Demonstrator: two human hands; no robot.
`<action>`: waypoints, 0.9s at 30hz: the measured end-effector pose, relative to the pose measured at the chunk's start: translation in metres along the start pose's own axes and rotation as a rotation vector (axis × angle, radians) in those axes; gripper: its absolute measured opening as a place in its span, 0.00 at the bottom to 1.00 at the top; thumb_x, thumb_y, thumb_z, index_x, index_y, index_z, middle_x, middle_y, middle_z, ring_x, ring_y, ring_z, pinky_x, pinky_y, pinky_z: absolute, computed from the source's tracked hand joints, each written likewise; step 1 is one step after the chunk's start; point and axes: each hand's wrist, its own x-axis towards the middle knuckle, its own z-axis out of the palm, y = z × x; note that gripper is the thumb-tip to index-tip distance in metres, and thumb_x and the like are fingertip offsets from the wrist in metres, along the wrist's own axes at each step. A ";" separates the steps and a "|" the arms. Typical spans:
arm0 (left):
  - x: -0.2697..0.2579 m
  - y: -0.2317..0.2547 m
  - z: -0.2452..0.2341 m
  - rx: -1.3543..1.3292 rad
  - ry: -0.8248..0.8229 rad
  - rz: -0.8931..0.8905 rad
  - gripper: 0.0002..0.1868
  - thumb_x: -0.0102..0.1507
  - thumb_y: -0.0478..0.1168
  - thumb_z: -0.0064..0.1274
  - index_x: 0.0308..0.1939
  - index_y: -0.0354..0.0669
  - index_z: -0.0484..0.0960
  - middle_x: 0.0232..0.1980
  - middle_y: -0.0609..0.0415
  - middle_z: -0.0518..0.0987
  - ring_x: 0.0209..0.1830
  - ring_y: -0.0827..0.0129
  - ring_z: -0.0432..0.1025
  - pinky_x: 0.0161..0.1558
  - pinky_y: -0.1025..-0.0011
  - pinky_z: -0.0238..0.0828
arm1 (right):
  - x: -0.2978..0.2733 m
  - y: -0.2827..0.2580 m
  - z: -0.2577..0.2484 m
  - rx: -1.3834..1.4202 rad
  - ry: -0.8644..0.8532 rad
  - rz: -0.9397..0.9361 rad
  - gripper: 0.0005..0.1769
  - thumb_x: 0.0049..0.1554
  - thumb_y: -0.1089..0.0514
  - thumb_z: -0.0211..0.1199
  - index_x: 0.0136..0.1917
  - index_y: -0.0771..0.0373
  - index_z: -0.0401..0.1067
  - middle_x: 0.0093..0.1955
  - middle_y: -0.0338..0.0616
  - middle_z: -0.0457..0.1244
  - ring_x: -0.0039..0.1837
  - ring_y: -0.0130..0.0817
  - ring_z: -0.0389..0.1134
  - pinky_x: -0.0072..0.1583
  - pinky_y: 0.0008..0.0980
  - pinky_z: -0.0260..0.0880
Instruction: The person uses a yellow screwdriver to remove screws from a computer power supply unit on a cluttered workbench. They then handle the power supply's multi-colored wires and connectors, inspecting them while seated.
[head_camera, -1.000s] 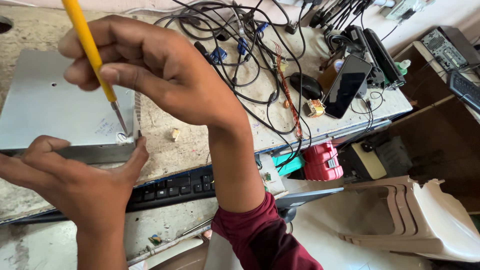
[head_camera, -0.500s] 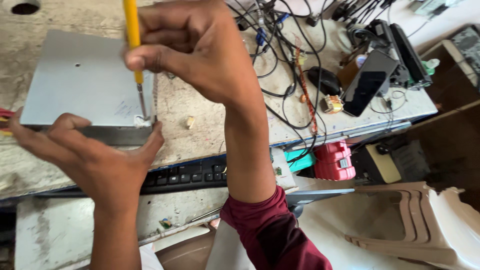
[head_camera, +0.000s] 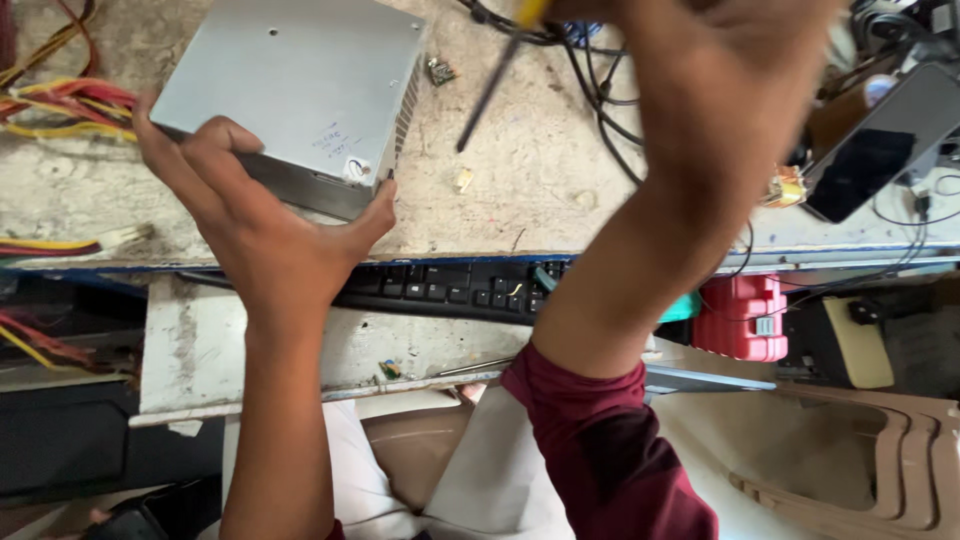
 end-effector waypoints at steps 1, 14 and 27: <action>0.001 -0.003 -0.005 -0.022 -0.007 0.046 0.47 0.53 0.55 0.80 0.56 0.37 0.60 0.71 0.26 0.52 0.82 0.31 0.43 0.61 0.39 0.64 | -0.002 -0.003 -0.009 -0.063 0.014 -0.059 0.04 0.71 0.70 0.61 0.57 0.74 0.76 0.51 0.56 0.72 0.51 0.41 0.79 0.54 0.35 0.85; 0.021 -0.051 -0.055 -0.848 -0.257 -0.011 0.40 0.58 0.42 0.67 0.71 0.38 0.67 0.76 0.32 0.60 0.73 0.58 0.65 0.78 0.65 0.62 | -0.013 -0.018 -0.024 0.148 0.055 0.071 0.10 0.70 0.76 0.54 0.63 0.72 0.67 0.54 0.52 0.68 0.53 0.42 0.74 0.57 0.39 0.79; 0.009 -0.088 -0.048 -1.205 0.216 -0.150 0.31 0.67 0.19 0.59 0.69 0.43 0.63 0.66 0.42 0.72 0.64 0.63 0.71 0.57 0.78 0.71 | 0.002 -0.020 -0.039 0.009 0.107 0.157 0.07 0.73 0.71 0.55 0.64 0.71 0.66 0.47 0.48 0.64 0.47 0.30 0.65 0.47 0.26 0.62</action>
